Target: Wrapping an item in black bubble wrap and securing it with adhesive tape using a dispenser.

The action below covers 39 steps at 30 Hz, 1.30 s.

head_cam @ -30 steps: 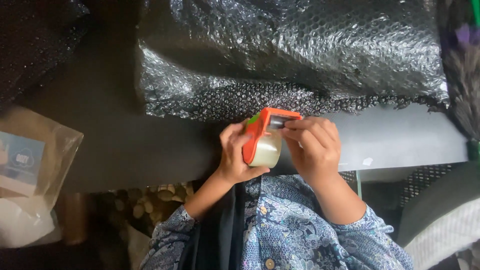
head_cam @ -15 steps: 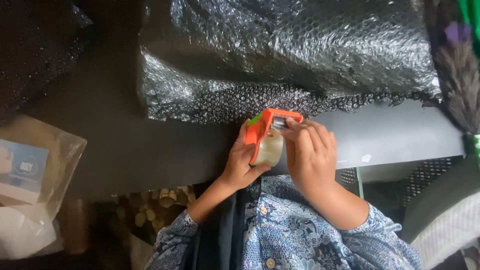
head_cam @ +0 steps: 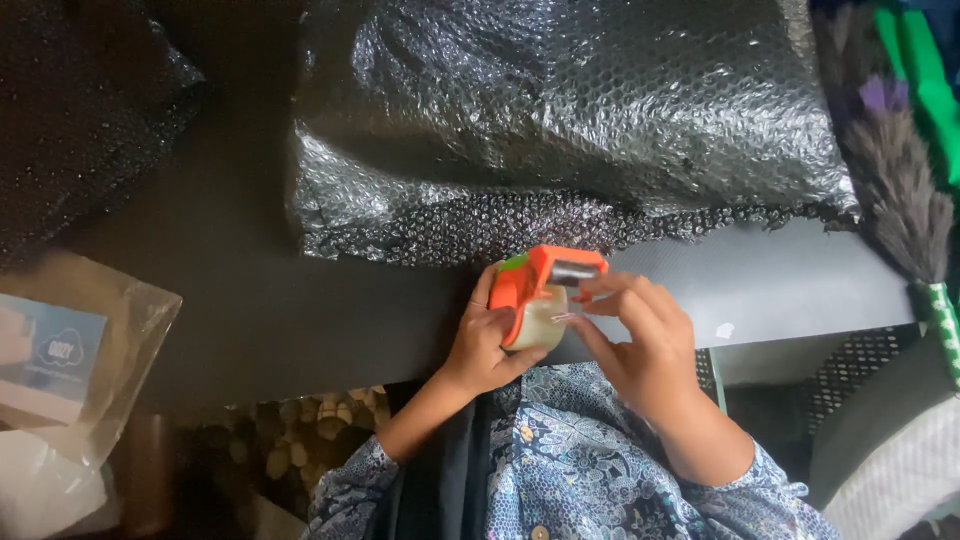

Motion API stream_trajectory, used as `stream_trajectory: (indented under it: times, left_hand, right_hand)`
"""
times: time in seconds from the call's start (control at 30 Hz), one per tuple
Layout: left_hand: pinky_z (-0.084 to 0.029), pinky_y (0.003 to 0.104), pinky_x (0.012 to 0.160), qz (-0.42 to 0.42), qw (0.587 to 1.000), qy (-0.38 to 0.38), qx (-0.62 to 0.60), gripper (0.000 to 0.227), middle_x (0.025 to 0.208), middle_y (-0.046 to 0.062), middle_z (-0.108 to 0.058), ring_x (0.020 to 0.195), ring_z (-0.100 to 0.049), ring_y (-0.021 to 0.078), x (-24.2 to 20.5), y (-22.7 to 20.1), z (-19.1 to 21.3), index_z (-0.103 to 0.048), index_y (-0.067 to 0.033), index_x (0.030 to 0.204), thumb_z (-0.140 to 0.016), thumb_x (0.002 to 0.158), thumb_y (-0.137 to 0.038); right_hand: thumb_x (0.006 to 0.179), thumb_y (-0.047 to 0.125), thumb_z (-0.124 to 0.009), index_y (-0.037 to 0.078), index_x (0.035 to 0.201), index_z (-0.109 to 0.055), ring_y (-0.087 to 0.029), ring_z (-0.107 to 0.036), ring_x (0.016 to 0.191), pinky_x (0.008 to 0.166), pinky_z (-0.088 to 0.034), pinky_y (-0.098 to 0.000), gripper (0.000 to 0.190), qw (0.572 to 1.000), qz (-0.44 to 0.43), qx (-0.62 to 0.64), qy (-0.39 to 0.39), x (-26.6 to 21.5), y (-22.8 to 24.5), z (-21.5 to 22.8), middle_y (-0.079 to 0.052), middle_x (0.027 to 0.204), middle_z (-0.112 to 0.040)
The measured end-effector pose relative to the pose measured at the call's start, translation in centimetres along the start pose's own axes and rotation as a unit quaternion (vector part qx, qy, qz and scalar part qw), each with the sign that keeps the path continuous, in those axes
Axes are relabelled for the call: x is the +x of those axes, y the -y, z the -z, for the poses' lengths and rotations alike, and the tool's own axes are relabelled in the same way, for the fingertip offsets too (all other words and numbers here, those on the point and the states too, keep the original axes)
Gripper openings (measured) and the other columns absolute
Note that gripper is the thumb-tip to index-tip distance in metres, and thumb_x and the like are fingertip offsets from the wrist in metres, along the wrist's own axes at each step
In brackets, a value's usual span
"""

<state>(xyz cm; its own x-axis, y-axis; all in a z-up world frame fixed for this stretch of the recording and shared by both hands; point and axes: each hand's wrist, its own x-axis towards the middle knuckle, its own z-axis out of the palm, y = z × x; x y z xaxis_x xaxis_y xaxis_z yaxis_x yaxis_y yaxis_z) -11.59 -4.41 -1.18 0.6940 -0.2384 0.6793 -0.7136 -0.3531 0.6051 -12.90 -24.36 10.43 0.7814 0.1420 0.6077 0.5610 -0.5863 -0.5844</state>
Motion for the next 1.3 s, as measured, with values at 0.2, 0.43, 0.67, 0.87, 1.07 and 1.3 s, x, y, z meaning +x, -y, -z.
stream_trajectory:
  times: [0.2, 0.43, 0.67, 0.87, 1.07, 1.3]
  left_hand:
    - [-0.037, 0.057, 0.123, -0.015, 1.0, -0.009, 0.025, 0.055, 0.093, 0.01, -0.077, 0.103, -0.071, 0.0325, -1.0, -0.2, -0.5, -0.077, -0.0035, 0.094, -0.074, 0.08, -0.057]
    - [-0.046, 0.056, 0.118, -0.02, 1.0, 0.011, -0.005, 0.046, 0.08, 0.008, -0.076, 0.088, -0.075, 0.0275, -1.1, -0.7, -0.2, -0.074, -0.0039, 0.082, -0.085, 0.068, -0.047]
    - [-0.045, 0.057, 0.112, 0.009, 0.996, 0.07, -0.047, 0.052, 0.068, 0.007, -0.065, 0.102, -0.069, 0.0393, 2.0, -3.1, 1.3, -0.061, -0.004, 0.071, -0.075, 0.079, -0.054]
    - [-0.046, 0.056, 0.11, -0.008, 0.994, 0.077, -0.079, 0.057, 0.069, 0.008, -0.066, 0.092, -0.069, 0.0349, 2.3, -2.9, 1.0, -0.057, -0.0053, 0.072, -0.063, 0.089, -0.059]
    - [-0.041, 0.057, 0.115, -0.005, 0.989, 0.107, -0.103, 0.06, 0.063, 0.009, -0.062, 0.076, -0.069, 0.0298, 2.4, -2.5, 1.5, -0.057, -0.0039, 0.069, -0.055, 0.096, -0.057]
    - [-0.037, 0.061, 0.117, 0.006, 0.988, 0.1, -0.119, 0.056, 0.093, 0.011, -0.074, 0.127, -0.057, 0.0513, -1.8, 0.6, 0.2, -0.075, -0.0051, 0.086, -0.071, 0.086, -0.061]
  right_hand:
    - [0.076, 0.001, -0.086, 0.008, 0.073, -0.071, -0.026, -0.073, 0.065, 0.058, -0.056, -0.0326, 0.017, 0.993, -0.064, 0.093, 0.028, 0.1, 0.4, 1.4, -0.003, 0.08, -0.078]
    - [0.077, -0.002, -0.082, 0.003, 0.07, -0.072, -0.027, -0.069, 0.052, 0.05, -0.055, -0.0333, 0.014, 0.979, -0.066, 0.188, 0.031, 0.7, 1.5, 3.6, -0.01, 0.068, -0.075]
    - [0.077, 0.006, -0.079, 0.004, 0.069, -0.065, -0.017, -0.074, 0.064, 0.061, -0.062, -0.0238, 0.017, 0.971, -0.075, 0.218, 0.065, 1.1, 2.8, 7.7, -0.009, 0.071, -0.073]
    - [0.077, 0.004, -0.08, 0.002, 0.068, -0.063, -0.018, -0.07, 0.065, 0.061, -0.057, -0.0245, 0.019, 0.962, -0.184, 0.198, -0.023, 0.8, 1.4, 9.4, -0.013, 0.074, -0.071]
    - [0.082, 0.003, -0.082, 0.012, 0.078, -0.058, -0.011, -0.067, 0.077, 0.079, -0.063, -0.0268, 0.026, 0.912, -0.243, 0.329, 0.016, 1.3, -6.7, 6.6, -0.006, 0.084, -0.069]
    - [0.069, -0.009, -0.089, -0.001, 0.07, -0.058, -0.017, -0.061, 0.061, 0.059, -0.049, -0.0263, 0.032, 0.87, -0.277, 0.407, -0.014, 1.0, -10.8, 2.0, -0.014, 0.065, -0.064]
